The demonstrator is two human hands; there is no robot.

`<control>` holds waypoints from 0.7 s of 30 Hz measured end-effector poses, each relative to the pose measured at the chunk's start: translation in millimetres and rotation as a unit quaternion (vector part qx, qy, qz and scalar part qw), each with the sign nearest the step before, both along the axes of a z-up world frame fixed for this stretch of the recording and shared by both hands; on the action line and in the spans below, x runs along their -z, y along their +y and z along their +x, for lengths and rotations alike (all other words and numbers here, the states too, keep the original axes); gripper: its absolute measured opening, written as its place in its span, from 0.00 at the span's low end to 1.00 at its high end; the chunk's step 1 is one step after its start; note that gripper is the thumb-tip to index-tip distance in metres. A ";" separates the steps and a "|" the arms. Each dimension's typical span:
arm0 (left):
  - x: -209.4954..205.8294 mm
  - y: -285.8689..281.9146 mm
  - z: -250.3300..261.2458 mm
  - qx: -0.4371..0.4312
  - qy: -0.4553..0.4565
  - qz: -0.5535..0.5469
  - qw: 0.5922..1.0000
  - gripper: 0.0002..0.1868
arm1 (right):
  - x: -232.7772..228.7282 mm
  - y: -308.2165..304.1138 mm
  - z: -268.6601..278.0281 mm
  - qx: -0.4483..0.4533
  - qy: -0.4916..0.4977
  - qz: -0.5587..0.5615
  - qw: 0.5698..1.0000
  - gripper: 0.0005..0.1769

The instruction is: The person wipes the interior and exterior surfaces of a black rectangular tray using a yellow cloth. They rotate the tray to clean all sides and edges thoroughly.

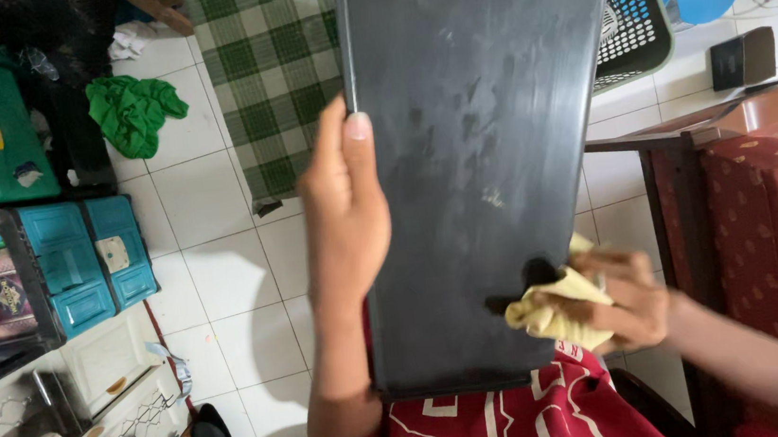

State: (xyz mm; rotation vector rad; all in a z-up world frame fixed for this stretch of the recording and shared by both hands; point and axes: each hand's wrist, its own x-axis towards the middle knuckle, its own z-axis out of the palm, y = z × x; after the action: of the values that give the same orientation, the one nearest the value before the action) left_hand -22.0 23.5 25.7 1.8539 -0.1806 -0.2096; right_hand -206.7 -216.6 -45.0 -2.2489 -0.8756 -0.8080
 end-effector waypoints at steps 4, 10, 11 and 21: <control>-5.7 -11.9 -9.5 -0.006 -0.060 0.064 0.996 0.22 | -9.1 -54.0 33.7 0.012 0.072 -0.170 0.983 0.14; 1.9 -8.8 -15.5 -0.007 -0.086 0.046 0.995 0.23 | -48.3 -91.2 126.0 0.177 0.007 -0.247 0.953 0.26; 5.0 -8.3 -18.6 -0.006 -0.089 0.043 0.995 0.23 | -59.1 -95.1 137.8 0.193 0.021 -0.237 0.952 0.27; 16.1 -4.4 -26.7 -0.028 0.025 -0.063 0.997 0.30 | -87.2 -8.2 141.1 0.224 -0.051 -0.273 0.934 0.19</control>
State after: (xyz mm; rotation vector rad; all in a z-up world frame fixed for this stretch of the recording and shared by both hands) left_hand -48.7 19.0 9.6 1.7254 -0.1044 -0.2007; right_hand -65.7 -224.8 42.2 -2.9906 -0.6968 -0.9769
